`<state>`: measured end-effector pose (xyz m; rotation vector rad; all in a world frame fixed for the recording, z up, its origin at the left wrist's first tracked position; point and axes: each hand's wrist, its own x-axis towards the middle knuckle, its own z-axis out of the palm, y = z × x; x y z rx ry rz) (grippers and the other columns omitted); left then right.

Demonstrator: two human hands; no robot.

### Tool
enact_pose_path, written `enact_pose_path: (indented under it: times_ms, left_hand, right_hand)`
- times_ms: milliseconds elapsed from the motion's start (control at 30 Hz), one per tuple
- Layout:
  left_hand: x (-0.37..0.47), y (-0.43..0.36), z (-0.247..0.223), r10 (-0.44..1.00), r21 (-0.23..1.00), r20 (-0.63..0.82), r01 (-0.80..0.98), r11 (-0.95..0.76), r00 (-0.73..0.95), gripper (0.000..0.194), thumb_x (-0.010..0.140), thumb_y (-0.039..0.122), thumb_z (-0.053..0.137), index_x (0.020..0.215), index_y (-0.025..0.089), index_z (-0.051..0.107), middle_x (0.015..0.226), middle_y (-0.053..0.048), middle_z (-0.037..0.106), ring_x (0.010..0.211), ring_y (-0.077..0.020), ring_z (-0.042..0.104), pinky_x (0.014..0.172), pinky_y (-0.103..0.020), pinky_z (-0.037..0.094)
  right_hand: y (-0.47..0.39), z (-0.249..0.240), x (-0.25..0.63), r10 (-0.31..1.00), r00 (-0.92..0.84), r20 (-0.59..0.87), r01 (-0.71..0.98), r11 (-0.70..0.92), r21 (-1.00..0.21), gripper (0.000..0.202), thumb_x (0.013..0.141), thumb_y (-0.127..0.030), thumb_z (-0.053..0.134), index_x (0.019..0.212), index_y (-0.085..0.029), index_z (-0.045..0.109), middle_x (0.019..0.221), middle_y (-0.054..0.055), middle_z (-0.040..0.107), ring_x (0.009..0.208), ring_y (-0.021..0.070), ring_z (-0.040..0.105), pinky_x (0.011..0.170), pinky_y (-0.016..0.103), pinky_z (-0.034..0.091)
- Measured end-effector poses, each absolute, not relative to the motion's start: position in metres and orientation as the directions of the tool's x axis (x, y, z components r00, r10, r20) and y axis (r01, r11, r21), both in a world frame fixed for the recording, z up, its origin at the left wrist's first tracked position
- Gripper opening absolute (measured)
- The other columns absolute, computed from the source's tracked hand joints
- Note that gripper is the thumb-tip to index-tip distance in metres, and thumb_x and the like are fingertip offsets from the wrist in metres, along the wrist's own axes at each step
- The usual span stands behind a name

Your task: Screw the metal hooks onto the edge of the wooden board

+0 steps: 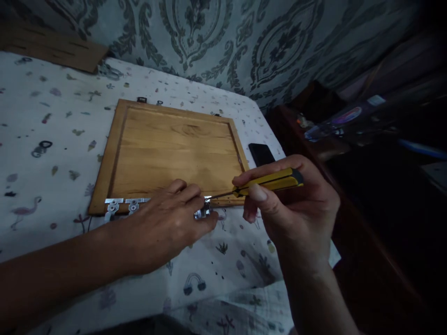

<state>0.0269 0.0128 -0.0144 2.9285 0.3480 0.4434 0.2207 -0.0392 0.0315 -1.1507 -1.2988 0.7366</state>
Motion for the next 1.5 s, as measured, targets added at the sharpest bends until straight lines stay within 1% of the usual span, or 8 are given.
enact_pose_path:
  times_ms: [167,333,467,700,867,967,1233,1500]
  left_hand:
    - [0.0266,0.0122,-0.0129,0.261,0.197,0.275,0.212,-0.957,0.925,0.033,0.092,0.013,0.053,0.124,0.019,0.059,0.102,-0.010,0.065,0.104,-0.0262,0.053,0.086,-0.041,0.037]
    - [0.0273,0.0121,-0.0153,0.257,0.186,0.283,0.209,-0.960,0.924,0.033,0.094,0.014,0.050,0.126,0.019,0.058,0.101,-0.009,0.065,0.102,-0.0262,0.053,0.085,-0.041,0.038]
    - [0.0275,0.0120,-0.0153,0.255,0.179,0.287,0.210,-0.961,0.923,0.036,0.092,0.013,0.052,0.127,0.019,0.058,0.097,-0.008,0.063,0.099,-0.0263,0.053,0.083,-0.041,0.038]
    - [0.0273,0.0121,-0.0141,0.258,0.176,0.267,0.216,-0.960,0.928,0.029,0.091,0.011,0.052,0.118,0.019,0.061,0.100,-0.009,0.065,0.101,-0.0263,0.053,0.084,-0.040,0.037]
    - [0.0270,0.0121,-0.0141,0.259,0.176,0.263,0.218,-0.960,0.929,0.037,0.091,0.011,0.053,0.126,0.019,0.058,0.103,-0.009,0.065,0.104,-0.0274,0.053,0.083,-0.040,0.037]
    - [0.0266,0.0122,-0.0142,0.257,0.171,0.262,0.217,-0.961,0.930,0.038,0.090,0.011,0.054,0.128,0.018,0.057,0.102,-0.010,0.064,0.103,-0.0270,0.053,0.084,-0.041,0.037]
    - [0.0266,0.0121,-0.0162,0.262,0.179,0.284,0.217,-0.960,0.922,0.035,0.092,0.013,0.053,0.125,0.020,0.059,0.104,-0.010,0.065,0.103,-0.0269,0.053,0.085,-0.041,0.038]
    - [0.0267,0.0116,-0.0138,0.255,0.183,0.275,0.210,-0.961,0.927,0.034,0.095,0.012,0.047,0.128,0.017,0.058,0.100,-0.009,0.063,0.101,-0.0271,0.053,0.082,-0.042,0.039]
  right_hand:
    - [-0.0418,0.0317,0.2264,0.952,0.052,0.300,0.150,0.290,-0.945,0.032,0.089,-0.030,0.070,0.120,-0.032,0.066,0.098,0.000,0.072,0.053,0.0105,0.067,0.048,0.026,0.060]
    - [-0.0418,0.0327,0.2222,0.941,0.109,0.321,0.193,0.297,-0.935,0.010,0.083,-0.026,0.077,0.091,-0.023,0.072,0.101,0.000,0.073,0.044,0.0064,0.061,0.039,0.022,0.055]
    - [-0.0390,0.0321,0.2206,0.935,0.145,0.325,0.148,0.304,-0.941,0.020,0.077,-0.022,0.081,0.079,-0.022,0.061,0.090,-0.002,0.077,0.037,0.0050,0.055,0.032,0.018,0.048]
    - [-0.0416,0.0289,0.2292,0.955,0.061,0.292,0.156,0.280,-0.947,0.033,0.088,-0.034,0.070,0.121,-0.035,0.064,0.100,-0.002,0.074,0.053,0.0115,0.067,0.048,0.029,0.060]
    - [-0.0417,0.0278,0.2258,0.920,0.148,0.362,0.207,0.329,-0.921,0.010,0.084,-0.026,0.076,0.093,-0.025,0.071,0.099,-0.001,0.074,0.045,0.0074,0.061,0.039,0.023,0.054]
    - [-0.0402,0.0278,0.2242,0.906,0.169,0.387,0.183,0.357,-0.916,0.015,0.078,-0.019,0.080,0.083,-0.022,0.065,0.095,-0.001,0.076,0.041,0.0059,0.058,0.033,0.019,0.048]
    - [-0.0419,0.0283,0.2263,0.942,0.090,0.324,0.169,0.306,-0.937,0.028,0.089,-0.031,0.070,0.117,-0.031,0.067,0.100,-0.002,0.074,0.052,0.0097,0.065,0.047,0.025,0.059]
    - [-0.0410,0.0298,0.2209,0.912,0.193,0.363,0.188,0.329,-0.926,0.016,0.078,-0.022,0.081,0.082,-0.021,0.066,0.092,-0.001,0.075,0.039,0.0039,0.054,0.032,0.018,0.047]
